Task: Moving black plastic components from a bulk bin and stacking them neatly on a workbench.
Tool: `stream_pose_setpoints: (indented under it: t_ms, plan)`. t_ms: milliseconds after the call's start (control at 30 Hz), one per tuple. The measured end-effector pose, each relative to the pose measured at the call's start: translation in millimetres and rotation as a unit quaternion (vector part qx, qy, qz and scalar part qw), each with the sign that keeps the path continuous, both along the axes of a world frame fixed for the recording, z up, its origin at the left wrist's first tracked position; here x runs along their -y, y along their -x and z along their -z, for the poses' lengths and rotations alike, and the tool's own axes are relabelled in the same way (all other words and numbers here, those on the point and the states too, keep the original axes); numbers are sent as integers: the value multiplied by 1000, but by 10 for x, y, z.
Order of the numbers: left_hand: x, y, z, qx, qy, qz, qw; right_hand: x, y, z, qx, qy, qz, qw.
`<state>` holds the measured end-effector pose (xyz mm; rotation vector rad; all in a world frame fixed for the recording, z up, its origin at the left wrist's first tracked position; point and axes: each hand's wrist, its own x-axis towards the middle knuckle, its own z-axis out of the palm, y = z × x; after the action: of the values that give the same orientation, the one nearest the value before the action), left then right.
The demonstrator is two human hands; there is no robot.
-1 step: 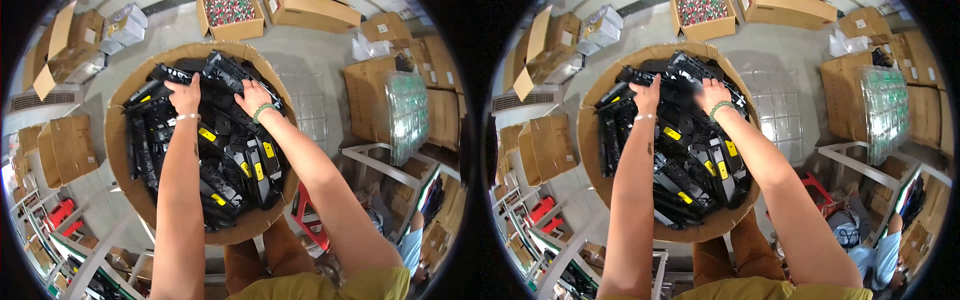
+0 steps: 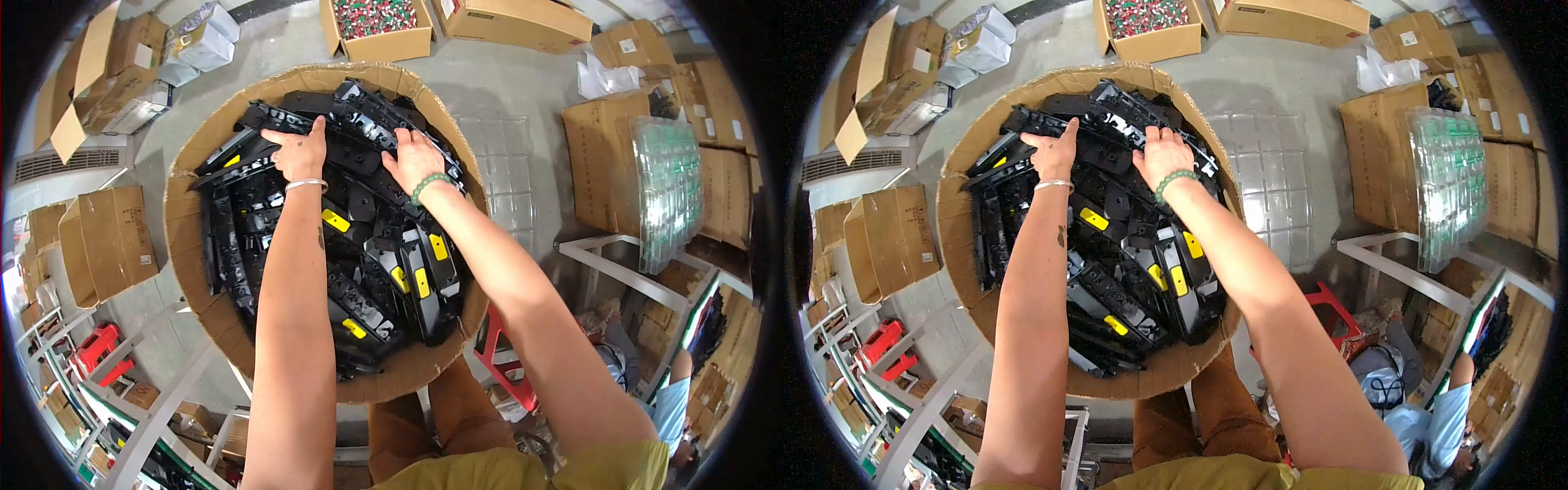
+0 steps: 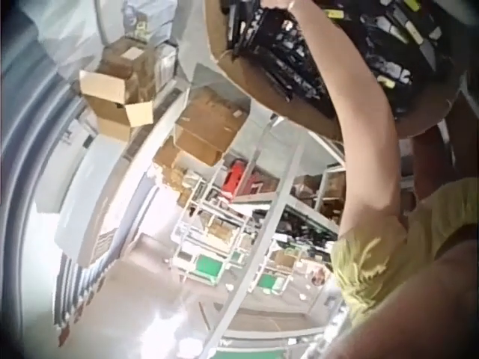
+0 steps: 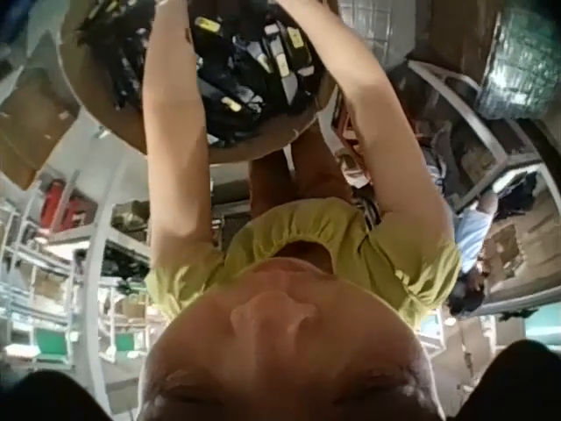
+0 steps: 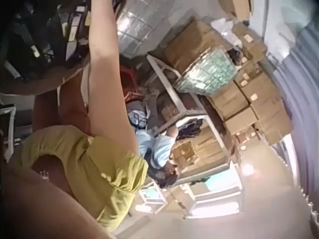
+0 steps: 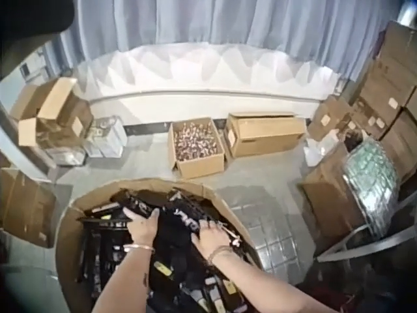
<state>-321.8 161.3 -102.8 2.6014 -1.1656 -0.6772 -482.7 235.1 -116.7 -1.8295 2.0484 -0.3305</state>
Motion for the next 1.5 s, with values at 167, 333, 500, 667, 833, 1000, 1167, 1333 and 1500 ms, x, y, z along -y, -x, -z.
stream_pose_setpoints:
  t_ms: [167, 333, 500, 667, 833, 1000, 1167, 1333, 1500]
  plan:
    - [-154, -32, 100, -120, 37, -36, 991, -572, 106, -76, -32, -38, 0, 999]
    - [-949, -322, 44, -393, 219, -141, 882, -739, 323, -436, 30, -31, 86, 995]
    - [-1248, 277, 156, -510, 161, -120, 837, -325, 456, -231, -49, -162, 93, 981]
    - [-1003, 586, 342, -451, 69, -215, 864, -316, 253, -32, -38, -75, 109, 990]
    - [-942, 449, 311, -543, 42, -216, 810, -245, 208, -200, -9, -149, 114, 982]
    - [-1291, 346, 80, -661, 76, -250, 703, -105, 467, -254, 32, -271, 84, 958]
    - [-1170, 42, -114, -688, 150, -211, 678, -4, 415, -369, 71, -208, 31, 975]
    - [-992, 167, 187, -645, 97, -207, 729, 159, 356, -176, 126, -225, 6, 966]
    - [-998, 363, 252, -661, 45, -183, 727, 36, 68, -150, 56, -202, 0, 978]
